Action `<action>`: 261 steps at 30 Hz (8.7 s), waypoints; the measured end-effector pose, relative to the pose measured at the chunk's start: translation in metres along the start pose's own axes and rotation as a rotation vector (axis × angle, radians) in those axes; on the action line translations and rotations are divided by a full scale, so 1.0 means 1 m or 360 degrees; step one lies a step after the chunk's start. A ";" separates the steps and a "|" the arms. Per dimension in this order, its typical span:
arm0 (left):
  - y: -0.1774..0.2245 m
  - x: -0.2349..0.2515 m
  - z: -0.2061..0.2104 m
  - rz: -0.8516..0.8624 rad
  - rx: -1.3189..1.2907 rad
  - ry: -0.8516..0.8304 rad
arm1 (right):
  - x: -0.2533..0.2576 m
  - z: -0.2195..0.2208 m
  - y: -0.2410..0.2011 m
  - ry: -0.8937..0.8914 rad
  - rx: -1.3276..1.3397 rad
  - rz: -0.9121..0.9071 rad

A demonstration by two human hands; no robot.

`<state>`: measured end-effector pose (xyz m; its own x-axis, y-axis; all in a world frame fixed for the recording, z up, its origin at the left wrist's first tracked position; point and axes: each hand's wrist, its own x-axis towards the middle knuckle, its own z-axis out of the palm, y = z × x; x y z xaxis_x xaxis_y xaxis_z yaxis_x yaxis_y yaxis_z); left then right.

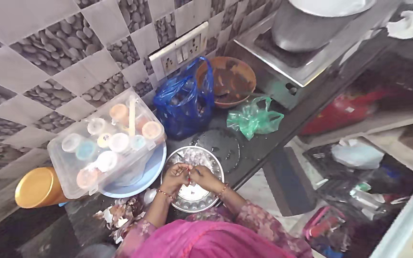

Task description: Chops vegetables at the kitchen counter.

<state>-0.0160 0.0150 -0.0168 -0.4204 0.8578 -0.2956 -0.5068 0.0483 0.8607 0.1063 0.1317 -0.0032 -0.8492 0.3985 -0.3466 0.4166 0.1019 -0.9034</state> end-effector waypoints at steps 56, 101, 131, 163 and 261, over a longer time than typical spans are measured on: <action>0.028 -0.011 0.030 -0.0491 0.2751 -0.0339 | -0.122 -0.035 0.023 0.0873 -0.0149 -0.0094; 0.015 -0.073 0.033 0.0188 -0.0402 -0.0206 | -0.057 -0.017 -0.018 0.0246 -0.0692 -0.0877; 0.008 -0.054 0.022 0.0398 0.0107 0.0043 | -0.044 -0.012 -0.020 -0.0095 -0.0005 -0.0158; 0.017 -0.027 0.003 0.0073 0.0176 0.0083 | -0.012 -0.008 -0.022 -0.0004 -0.0400 -0.0033; 0.058 -0.031 0.008 -0.0280 0.0812 -0.0346 | -0.012 -0.039 -0.007 -0.0343 -0.0589 -0.0604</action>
<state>-0.0263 -0.0042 0.0458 -0.1711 0.8974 -0.4068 -0.1056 0.3938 0.9131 0.1258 0.1622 0.0174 -0.9923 0.0808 -0.0940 0.1226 0.5294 -0.8394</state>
